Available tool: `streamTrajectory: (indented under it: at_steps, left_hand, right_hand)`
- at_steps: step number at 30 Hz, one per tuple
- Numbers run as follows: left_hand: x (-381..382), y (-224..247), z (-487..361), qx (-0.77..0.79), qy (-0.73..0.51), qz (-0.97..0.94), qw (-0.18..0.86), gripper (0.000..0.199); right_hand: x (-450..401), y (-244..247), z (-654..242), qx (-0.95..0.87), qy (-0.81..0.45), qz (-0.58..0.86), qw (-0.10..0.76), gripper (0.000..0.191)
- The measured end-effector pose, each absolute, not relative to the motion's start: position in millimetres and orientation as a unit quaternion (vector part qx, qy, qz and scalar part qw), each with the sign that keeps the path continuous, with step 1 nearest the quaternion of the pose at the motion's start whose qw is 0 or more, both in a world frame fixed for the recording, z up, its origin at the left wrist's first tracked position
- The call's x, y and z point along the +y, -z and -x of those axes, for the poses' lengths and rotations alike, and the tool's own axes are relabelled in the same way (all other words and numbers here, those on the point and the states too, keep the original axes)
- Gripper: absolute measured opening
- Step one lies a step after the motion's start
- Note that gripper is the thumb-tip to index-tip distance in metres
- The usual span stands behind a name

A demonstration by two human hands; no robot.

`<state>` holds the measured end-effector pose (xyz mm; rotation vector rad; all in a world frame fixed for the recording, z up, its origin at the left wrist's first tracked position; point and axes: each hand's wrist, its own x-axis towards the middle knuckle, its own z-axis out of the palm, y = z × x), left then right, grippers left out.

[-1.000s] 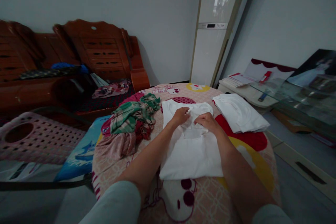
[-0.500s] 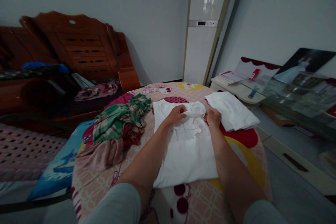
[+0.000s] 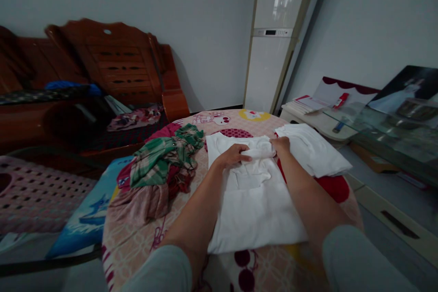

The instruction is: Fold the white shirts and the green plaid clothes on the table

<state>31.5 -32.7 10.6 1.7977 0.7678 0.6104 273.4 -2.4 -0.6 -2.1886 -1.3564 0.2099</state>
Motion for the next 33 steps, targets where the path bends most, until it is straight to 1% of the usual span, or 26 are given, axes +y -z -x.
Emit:
streamTrajectory:
  at_steps: [4, 8, 10, 14, 16, 19, 21, 22, 24, 26, 30, 33]
  left_hand:
    - [-31.6, -7.8, -31.1, 0.321, -0.278, -0.705, 0.568, 0.036]
    - [-28.7, -5.1, -37.4, 0.376, -0.328, -0.643, 0.582, 0.032]
    - [-27.1, -3.1, -39.7, 0.443, -0.346, -0.608, 0.560, 0.023]
    - [-26.1, -0.8, -38.3, 0.561, -0.316, -0.593, 0.483, 0.006]
    - [-26.6, -1.5, -36.4, 0.574, -0.304, -0.605, 0.460, 0.005]
    - [-27.4, -3.4, -35.8, 0.575, -0.304, -0.615, 0.446, 0.014]
    - [-27.7, -4.6, -36.8, 0.581, -0.303, -0.615, 0.438, 0.017]
    - [-27.8, -5.2, -37.4, 0.585, -0.301, -0.616, 0.433, 0.018]
    - [-27.9, -6.5, -38.2, 0.595, -0.298, -0.620, 0.417, 0.018]
    - [-27.4, -7.8, -37.9, 0.598, -0.292, -0.627, 0.404, 0.018]
    - [-24.3, -8.1, -35.2, 0.608, -0.264, -0.638, 0.392, 0.020]
    - [-20.8, -4.6, -33.2, 0.624, -0.236, -0.673, 0.320, 0.022]
  right_hand:
    - [21.7, -17.0, -267.8, -0.531, -0.078, 0.807, 0.245, 0.019]
    - [41.4, -37.3, -262.2, -0.586, 0.013, 0.779, 0.223, 0.027]
    - [50.0, -41.0, -260.0, -0.594, 0.034, 0.776, 0.210, 0.031]
    - [59.0, -31.1, -260.4, -0.593, 0.001, 0.780, 0.200, 0.031]
    - [56.8, -23.9, -265.8, -0.589, -0.011, 0.780, 0.210, 0.032]
    - [46.4, -18.7, -278.8, -0.586, -0.020, 0.764, 0.270, 0.038]
    - [37.9, -18.8, -286.4, -0.603, -0.052, 0.735, 0.306, 0.041]
    - [34.1, -19.2, -288.8, -0.618, -0.075, 0.718, 0.310, 0.043]
    - [29.1, -19.7, -290.2, -0.652, -0.116, 0.688, 0.298, 0.048]
    - [28.0, -19.2, -287.8, -0.687, -0.125, 0.664, 0.268, 0.049]
    - [34.9, -16.0, -279.1, -0.723, -0.070, 0.657, 0.205, 0.036]
    - [41.6, -13.3, -273.4, -0.709, -0.027, 0.686, 0.160, 0.029]
